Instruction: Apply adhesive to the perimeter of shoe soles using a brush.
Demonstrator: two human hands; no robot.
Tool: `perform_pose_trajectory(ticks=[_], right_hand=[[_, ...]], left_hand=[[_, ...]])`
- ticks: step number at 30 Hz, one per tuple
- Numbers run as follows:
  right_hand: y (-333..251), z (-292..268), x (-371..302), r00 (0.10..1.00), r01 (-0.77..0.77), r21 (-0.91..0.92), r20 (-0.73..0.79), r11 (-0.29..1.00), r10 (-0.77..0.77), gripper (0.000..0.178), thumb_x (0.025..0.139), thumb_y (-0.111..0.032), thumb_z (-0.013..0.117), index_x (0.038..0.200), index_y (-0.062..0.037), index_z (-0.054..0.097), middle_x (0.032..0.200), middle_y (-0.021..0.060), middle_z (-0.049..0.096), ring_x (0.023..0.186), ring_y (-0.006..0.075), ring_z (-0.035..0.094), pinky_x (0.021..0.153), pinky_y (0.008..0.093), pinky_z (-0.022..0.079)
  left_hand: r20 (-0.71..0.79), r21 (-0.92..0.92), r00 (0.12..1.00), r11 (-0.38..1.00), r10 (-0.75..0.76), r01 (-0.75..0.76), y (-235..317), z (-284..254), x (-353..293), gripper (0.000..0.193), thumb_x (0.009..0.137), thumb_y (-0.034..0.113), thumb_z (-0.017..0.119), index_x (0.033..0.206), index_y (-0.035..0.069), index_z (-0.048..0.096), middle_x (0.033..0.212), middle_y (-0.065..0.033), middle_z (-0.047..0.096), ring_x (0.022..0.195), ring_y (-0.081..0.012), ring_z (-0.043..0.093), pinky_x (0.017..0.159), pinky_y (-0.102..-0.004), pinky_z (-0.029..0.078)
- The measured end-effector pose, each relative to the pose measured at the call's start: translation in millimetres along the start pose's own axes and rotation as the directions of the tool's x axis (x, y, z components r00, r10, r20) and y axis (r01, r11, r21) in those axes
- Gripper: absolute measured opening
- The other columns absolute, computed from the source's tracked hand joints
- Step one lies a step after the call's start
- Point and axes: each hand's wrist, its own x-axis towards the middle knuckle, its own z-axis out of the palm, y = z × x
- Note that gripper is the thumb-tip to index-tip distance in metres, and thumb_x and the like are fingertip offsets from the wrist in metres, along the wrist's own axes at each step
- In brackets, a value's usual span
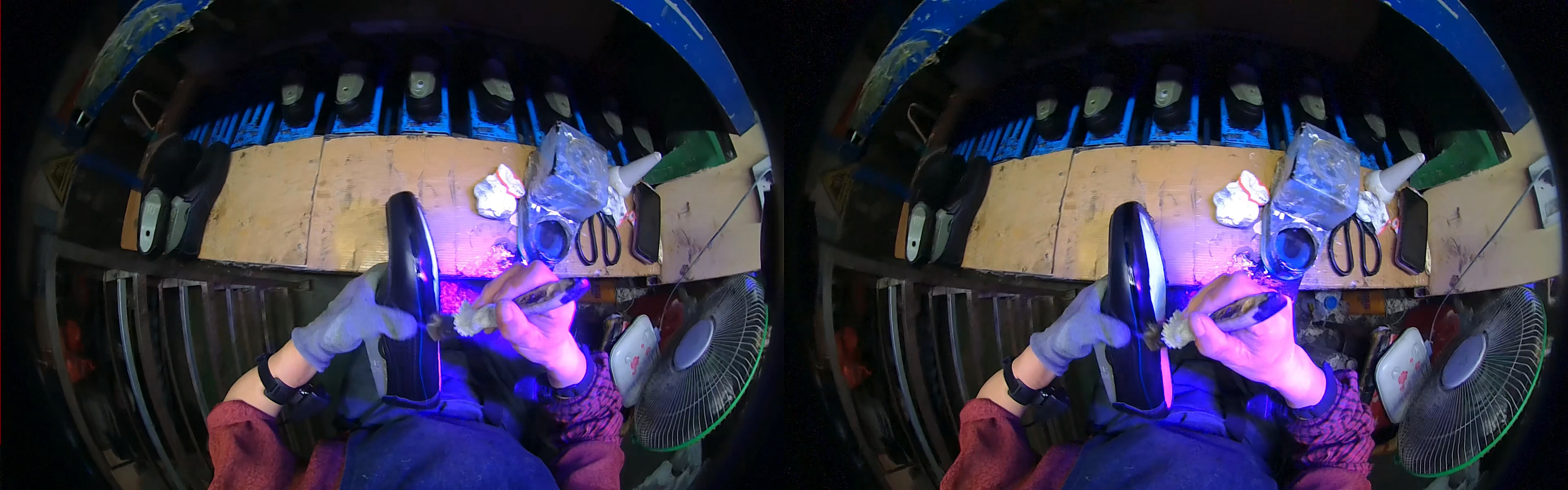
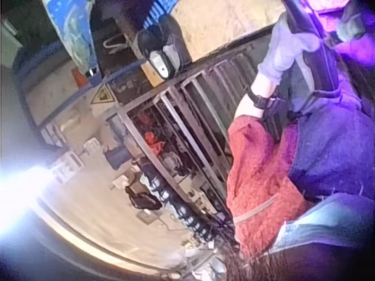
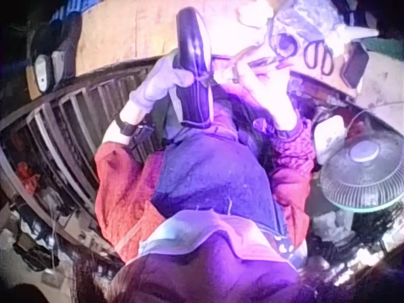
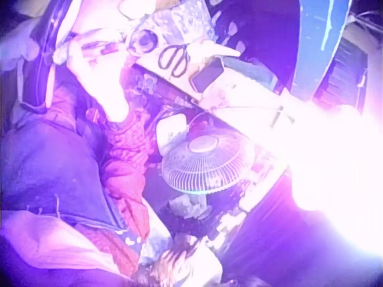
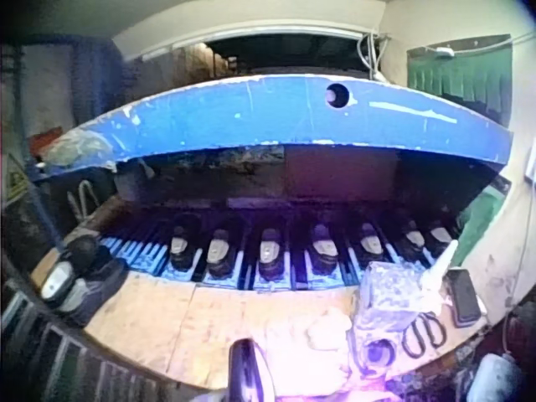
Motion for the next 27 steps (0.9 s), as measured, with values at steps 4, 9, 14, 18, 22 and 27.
perform_pose_trajectory(ticks=[4, 9, 14, 18, 22, 27], right_hand=[[-3, -51, -3, 0.887, -0.077, 0.030, -0.454, 0.997, 0.082, 0.013, 0.097, -0.012, 0.058, 0.090, -0.0011, 0.054, 0.076, 0.0102, 0.064, 0.064, 0.0170, 0.064, 0.059, 0.0305, 0.052], [29, -106, -7, 0.903, -0.154, -0.740, -0.375, 0.655, -0.211, 0.011, 0.093, -0.009, 0.066, 0.087, -0.0029, 0.057, 0.075, 0.0040, 0.063, 0.065, 0.0115, 0.063, 0.059, 0.0272, 0.049], [39, -115, -28, 0.840, -0.214, -0.596, -0.517, 0.774, -0.166, 0.009, 0.092, -0.007, 0.065, 0.087, -0.0023, 0.059, 0.073, 0.0040, 0.062, 0.063, 0.0107, 0.060, 0.058, 0.0280, 0.047], [26, -90, -34, 0.872, -0.071, -0.245, -0.487, 0.967, -0.060, 0.014, 0.100, -0.012, 0.054, 0.092, -0.0007, 0.054, 0.079, 0.0088, 0.064, 0.066, 0.0143, 0.063, 0.059, 0.0269, 0.050], [15, -31, -28, 0.892, -0.190, 0.220, -0.368, 0.957, 0.262, 0.016, 0.101, -0.013, 0.051, 0.091, -0.0012, 0.051, 0.079, 0.0120, 0.066, 0.057, 0.0149, 0.063, 0.050, 0.0259, 0.050], [25, 19, 53, 0.908, -0.361, -0.226, -0.305, 0.905, 0.286, 0.023, 0.095, -0.018, 0.063, 0.081, -0.0030, 0.054, 0.059, 0.0039, 0.062, 0.050, 0.0088, 0.060, 0.045, 0.0245, 0.045]], left_hand=[[0.133, -0.748, 0.982, 0.636, -0.137, 0.190, -19, -7, 11, 0.049, 0.100, 0.043, 0.049, 0.126, 0.003, 0.057, 0.116, -0.0107, 0.066, 0.105, -0.0189, 0.064, 0.097, -0.0362, 0.051], [-0.067, -0.821, 0.957, 0.529, 0.281, -0.213, -51, 34, -18, 0.055, 0.104, 0.047, 0.036, 0.145, 0.010, 0.042, 0.143, -0.0059, 0.050, 0.131, -0.0183, 0.047, 0.115, -0.0373, 0.032], [-0.425, -0.568, 0.904, 0.788, -0.037, -0.235, -57, 53, -18, 0.036, 0.103, 0.031, 0.050, 0.132, 0.010, 0.051, 0.116, -0.0011, 0.062, 0.104, -0.0112, 0.061, 0.093, -0.0294, 0.050], [-0.392, -0.365, 0.908, 0.882, 0.146, -0.299, -42, 56, -13, 0.033, 0.098, 0.023, 0.060, 0.127, 0.008, 0.052, 0.109, -0.0010, 0.062, 0.093, -0.0090, 0.061, 0.081, -0.0270, 0.052], [-0.388, -0.451, 0.922, 0.871, 0.004, -0.194, -32, 61, -12, 0.038, 0.097, 0.024, 0.061, 0.130, 0.009, 0.049, 0.110, -0.0028, 0.061, 0.093, -0.0089, 0.060, 0.082, -0.0277, 0.053], [-0.336, -0.369, 0.940, 0.909, 0.064, -0.194, -32, 56, -10, 0.041, 0.100, 0.032, 0.054, 0.132, 0.007, 0.048, 0.110, -0.0024, 0.063, 0.093, -0.0083, 0.062, 0.081, -0.0252, 0.052]])
